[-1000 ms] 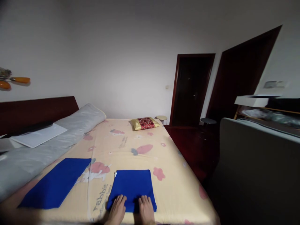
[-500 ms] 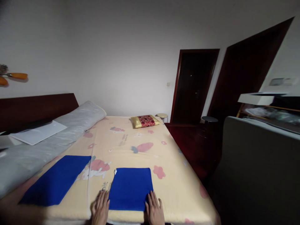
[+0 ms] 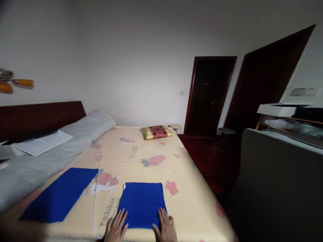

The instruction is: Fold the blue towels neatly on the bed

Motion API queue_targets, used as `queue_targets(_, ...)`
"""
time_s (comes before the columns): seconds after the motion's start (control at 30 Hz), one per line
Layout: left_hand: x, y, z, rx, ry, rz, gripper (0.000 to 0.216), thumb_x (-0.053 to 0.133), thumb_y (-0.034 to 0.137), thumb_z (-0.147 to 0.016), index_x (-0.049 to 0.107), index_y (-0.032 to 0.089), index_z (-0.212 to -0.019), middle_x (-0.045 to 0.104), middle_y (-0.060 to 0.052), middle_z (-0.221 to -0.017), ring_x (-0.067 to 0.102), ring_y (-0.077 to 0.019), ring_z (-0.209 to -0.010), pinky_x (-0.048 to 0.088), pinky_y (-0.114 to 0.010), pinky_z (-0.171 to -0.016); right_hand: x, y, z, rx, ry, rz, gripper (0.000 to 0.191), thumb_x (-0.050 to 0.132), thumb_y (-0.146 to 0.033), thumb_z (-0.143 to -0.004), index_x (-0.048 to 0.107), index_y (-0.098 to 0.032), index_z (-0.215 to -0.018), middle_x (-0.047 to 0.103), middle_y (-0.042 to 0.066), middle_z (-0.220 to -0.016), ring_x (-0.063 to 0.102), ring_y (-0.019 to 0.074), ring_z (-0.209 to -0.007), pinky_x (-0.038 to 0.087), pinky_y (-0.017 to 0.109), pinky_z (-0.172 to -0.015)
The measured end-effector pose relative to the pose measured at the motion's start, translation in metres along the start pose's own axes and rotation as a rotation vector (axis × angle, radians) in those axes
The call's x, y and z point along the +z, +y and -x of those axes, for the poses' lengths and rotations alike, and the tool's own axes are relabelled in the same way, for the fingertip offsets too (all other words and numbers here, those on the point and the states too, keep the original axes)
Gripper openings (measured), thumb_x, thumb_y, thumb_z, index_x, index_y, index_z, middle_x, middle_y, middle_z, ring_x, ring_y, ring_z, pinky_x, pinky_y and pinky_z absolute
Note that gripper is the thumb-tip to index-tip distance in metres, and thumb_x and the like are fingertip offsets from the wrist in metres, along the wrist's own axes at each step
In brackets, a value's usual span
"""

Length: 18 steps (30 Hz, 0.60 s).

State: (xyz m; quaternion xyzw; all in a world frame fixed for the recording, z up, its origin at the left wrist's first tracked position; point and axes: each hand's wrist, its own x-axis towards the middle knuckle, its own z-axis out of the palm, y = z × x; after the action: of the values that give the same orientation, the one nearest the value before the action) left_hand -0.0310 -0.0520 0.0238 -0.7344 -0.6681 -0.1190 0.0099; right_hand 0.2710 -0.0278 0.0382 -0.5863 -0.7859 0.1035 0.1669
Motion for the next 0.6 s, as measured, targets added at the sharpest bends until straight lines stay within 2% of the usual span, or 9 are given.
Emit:
queue_targets(0.07,-0.001,0.003,0.004,-0.065,0.087,-0.034,0.050,0.035,0.038,-0.093,0.035,0.035,-0.143,0.036,-0.002,-0.152,0.039,-0.0269,-0.138,0.030,-0.056,-0.111,0.004,0.006,0.006,-0.012,0.029,0.026,0.059,0.037,-0.057,-0.092,0.040,-0.029,-0.143,0.036,0.009,-0.150,0.037,0.0321,-0.137,0.036,0.060,-0.108)
queue_targets(0.13,0.007,0.016,0.008,-0.036,0.165,-0.047,0.054,0.037,0.027,-0.089,0.037,0.032,-0.143,0.037,-0.002,-0.152,0.040,-0.0257,-0.138,0.031,-0.053,-0.110,0.018,0.004,0.014,-0.078,0.066,0.047,0.052,0.039,-0.047,-0.093,0.040,-0.032,-0.143,0.036,0.007,-0.150,0.039,0.0320,-0.136,0.039,0.058,-0.106)
queue_targets(0.2,0.021,0.031,0.012,0.021,0.184,-0.046,0.062,0.039,0.013,-0.081,0.044,0.032,-0.140,0.044,-0.001,-0.149,0.043,-0.0236,-0.135,0.035,-0.047,-0.108,0.039,-0.001,0.020,-0.131,0.110,0.071,0.051,0.041,-0.033,-0.091,0.042,-0.035,-0.142,0.041,0.005,-0.148,0.043,0.0318,-0.133,0.041,0.056,-0.104)
queue_targets(0.3,0.040,0.044,0.015,0.014,0.103,-0.036,0.070,0.038,0.002,-0.070,0.056,0.033,-0.131,0.057,0.001,-0.139,0.049,-0.0235,-0.130,0.036,-0.045,-0.107,0.064,-0.003,0.023,-0.123,0.164,0.103,0.059,0.041,-0.018,-0.084,0.046,-0.038,-0.138,0.050,0.002,-0.142,0.051,0.0318,-0.127,0.043,0.054,-0.101)
queue_targets(0.37,0.045,0.044,0.011,-0.032,0.003,-0.019,0.073,0.038,-0.001,-0.068,0.058,0.034,-0.128,0.059,0.001,-0.137,0.050,-0.0240,-0.129,0.037,-0.045,-0.107,0.069,-0.002,0.020,-0.108,0.160,0.110,0.060,0.043,-0.014,-0.079,0.053,-0.039,-0.132,0.057,0.001,-0.136,0.057,0.0321,-0.120,0.046,0.052,-0.096)
queue_targets(0.47,0.036,0.035,-0.001,-0.101,-0.051,0.002,0.068,0.038,-0.001,-0.072,0.059,0.034,-0.127,0.061,0.002,-0.135,0.051,-0.0223,-0.127,0.036,-0.043,-0.109,0.062,-0.001,0.008,-0.094,0.207,0.123,0.054,0.047,-0.012,-0.074,0.063,-0.035,-0.120,0.068,0.003,-0.122,0.062,0.0309,-0.110,0.044,0.049,-0.095)
queue_targets(0.53,0.022,0.030,-0.010,-0.119,-0.045,0.016,0.060,0.040,0.002,-0.076,0.062,0.032,-0.124,0.064,0.001,-0.132,0.052,-0.0209,-0.127,0.034,-0.041,-0.111,0.052,-0.001,0.001,-0.072,0.267,0.127,0.048,0.049,-0.011,-0.072,0.067,-0.030,-0.112,0.073,0.003,-0.110,0.063,0.0288,-0.106,0.041,0.046,-0.097)
queue_targets(0.6,0.004,0.029,-0.016,-0.111,-0.063,0.050,0.054,0.041,0.006,-0.080,0.062,0.029,-0.124,0.064,-0.001,-0.131,0.051,-0.0199,-0.128,0.030,-0.039,-0.113,0.043,-0.001,-0.005,-0.070,0.272,0.112,0.045,0.050,-0.009,-0.069,0.068,-0.028,-0.106,0.074,0.003,-0.101,0.063,0.0269,-0.102,0.040,0.042,-0.096)
